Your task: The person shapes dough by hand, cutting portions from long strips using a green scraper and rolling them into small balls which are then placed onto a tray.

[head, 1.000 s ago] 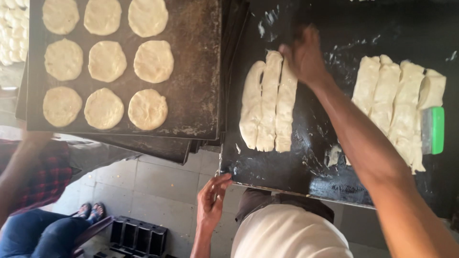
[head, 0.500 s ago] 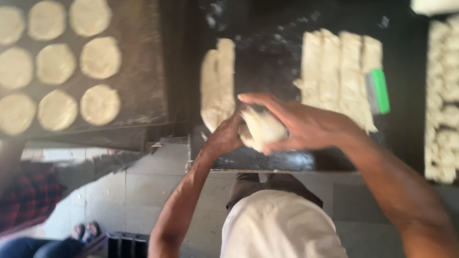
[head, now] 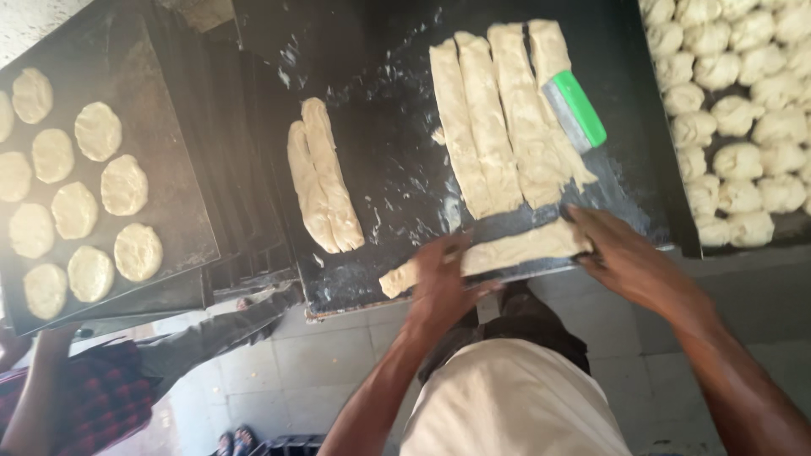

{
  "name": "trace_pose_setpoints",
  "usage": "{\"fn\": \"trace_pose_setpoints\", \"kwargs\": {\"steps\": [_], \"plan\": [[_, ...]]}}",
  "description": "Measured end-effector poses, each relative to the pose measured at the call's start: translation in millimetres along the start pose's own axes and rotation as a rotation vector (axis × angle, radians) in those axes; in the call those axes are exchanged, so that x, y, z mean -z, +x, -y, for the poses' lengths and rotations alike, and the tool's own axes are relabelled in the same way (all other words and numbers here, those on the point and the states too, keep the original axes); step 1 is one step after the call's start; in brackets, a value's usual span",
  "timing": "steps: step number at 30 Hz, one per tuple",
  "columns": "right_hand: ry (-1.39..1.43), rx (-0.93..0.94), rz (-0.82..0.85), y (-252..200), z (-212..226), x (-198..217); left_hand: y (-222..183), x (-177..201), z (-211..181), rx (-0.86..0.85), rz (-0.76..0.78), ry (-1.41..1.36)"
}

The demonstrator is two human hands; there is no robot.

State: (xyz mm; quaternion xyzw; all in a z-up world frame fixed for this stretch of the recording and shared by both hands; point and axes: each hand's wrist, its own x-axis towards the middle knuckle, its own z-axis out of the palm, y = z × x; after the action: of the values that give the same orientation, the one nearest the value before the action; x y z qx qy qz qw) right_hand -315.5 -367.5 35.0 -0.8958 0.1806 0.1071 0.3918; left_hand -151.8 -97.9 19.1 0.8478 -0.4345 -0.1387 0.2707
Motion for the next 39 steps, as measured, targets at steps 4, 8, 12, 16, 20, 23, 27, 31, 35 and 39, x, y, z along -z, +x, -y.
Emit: {"fn": "trace_pose_setpoints", "kwargs": {"steps": [4, 8, 12, 16, 20, 23, 27, 31, 35, 39], "plan": [[-0.084, 0.195, -0.119, 9, 4, -22, 51, -65, -54, -0.155, 0.135, 0.054], [-0.208, 0.028, -0.101, -6, -11, 10, 60, -78, -65, -0.169, 0.168, 0.104], [-0.748, 0.111, -0.402, -31, 4, 6, 45, -57, -13, -0.179, 0.07, 0.222], [-0.535, 0.055, -0.277, -15, 26, -37, 1, -23, 54, -0.252, -0.001, 0.326], [-0.618, -0.054, -0.013, -9, 56, -61, -24, -4, 88, -0.178, 0.111, 0.385], [-0.713, -0.107, 0.059, 3, 104, -88, -31, 17, 111, -0.246, -0.013, 0.36], [-0.647, -0.13, 0.125, 7, 149, -113, -50, 33, 147, -0.308, 0.1, 0.167], [-0.575, 0.079, 0.015, 26, 189, -168, -57, 52, 167, -0.366, 0.119, 0.274], [-0.545, 0.169, 0.02, 36, 217, -207, -77, 74, 176, -0.262, -0.014, -0.017], [-0.458, 0.059, 0.268, 47, 247, -206, -92, 84, 188, -0.158, 0.071, -0.12]]}}
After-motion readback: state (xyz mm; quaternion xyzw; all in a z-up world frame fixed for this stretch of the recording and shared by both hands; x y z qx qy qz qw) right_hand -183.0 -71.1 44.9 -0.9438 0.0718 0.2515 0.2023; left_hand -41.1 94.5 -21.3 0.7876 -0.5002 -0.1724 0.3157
